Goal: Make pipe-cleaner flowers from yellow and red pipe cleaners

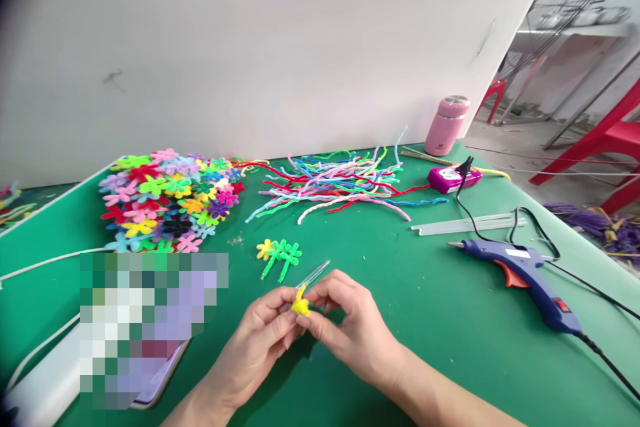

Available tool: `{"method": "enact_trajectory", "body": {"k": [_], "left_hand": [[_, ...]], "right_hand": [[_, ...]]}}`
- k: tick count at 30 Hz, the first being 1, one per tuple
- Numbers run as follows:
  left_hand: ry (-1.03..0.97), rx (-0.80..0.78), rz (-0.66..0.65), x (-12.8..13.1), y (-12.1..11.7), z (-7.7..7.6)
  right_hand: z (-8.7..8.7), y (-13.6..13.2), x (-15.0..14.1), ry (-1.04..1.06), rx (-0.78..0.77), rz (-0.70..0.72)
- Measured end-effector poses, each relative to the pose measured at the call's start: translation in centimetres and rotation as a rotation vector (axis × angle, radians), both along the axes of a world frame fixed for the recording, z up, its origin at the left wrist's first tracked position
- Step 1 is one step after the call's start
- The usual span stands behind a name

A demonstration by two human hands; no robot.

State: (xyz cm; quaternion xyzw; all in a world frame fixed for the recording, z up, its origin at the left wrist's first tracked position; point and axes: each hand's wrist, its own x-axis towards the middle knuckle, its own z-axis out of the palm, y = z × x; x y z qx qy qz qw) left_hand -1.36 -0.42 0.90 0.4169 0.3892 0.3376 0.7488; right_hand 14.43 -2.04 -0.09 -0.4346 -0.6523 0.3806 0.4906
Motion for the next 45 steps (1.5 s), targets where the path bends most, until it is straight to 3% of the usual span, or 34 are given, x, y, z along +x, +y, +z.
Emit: {"method": "enact_trajectory", "body": {"k": [3, 8, 18, 24, 28, 34, 36, 41, 45], "left_hand": [[-0.081, -0.056, 0.014, 0.0, 0.0, 0.0], [-0.279, -0.140, -0.070, 0.0, 0.0, 0.2], [-0.256, -0.196, -0.136, 0.1, 0.3, -0.1], [-0.309, -0.250, -0.172, -0.2, 0.4, -0.5], [-0.283, -0.189, -0.171, -0.5, 0.5, -0.4], [-0.344, -0.192, -0.164, -0.6, 0.5, -0.6], [-0.394, -0.217, -0.154, -0.5, 0.4, -0.6], [-0.518, -0.283, -0.167, -0.2, 0.4, -0.5], [-0.502, -0.313, -0.118, 0.0, 0.4, -0.4]], "right_hand": [[0.1, -0.1, 0.0, 0.011, -0.004, 0.013], [0.2, -0.3, 0.1, 0.033, -0.002, 0.063], [0.5, -0.3, 0.3, -0.151, 0.083, 0.095], [0.5, -0.5, 0.1, -0.165, 0.037, 0.091], [0.5, -0.5, 0.1, -0.032, -0.051, 0.071], [0.2, -0.5, -0.9, 0.490, -0.486, 0.235], [-0.1, -0.5, -1.3, 0.609, -0.562, 0.264], [-0.3, -0.7, -1.6, 0.658, -0.592, 0.262], [-0.2, -0.8, -1.5, 0.653, -0.557, 0.237]]}}
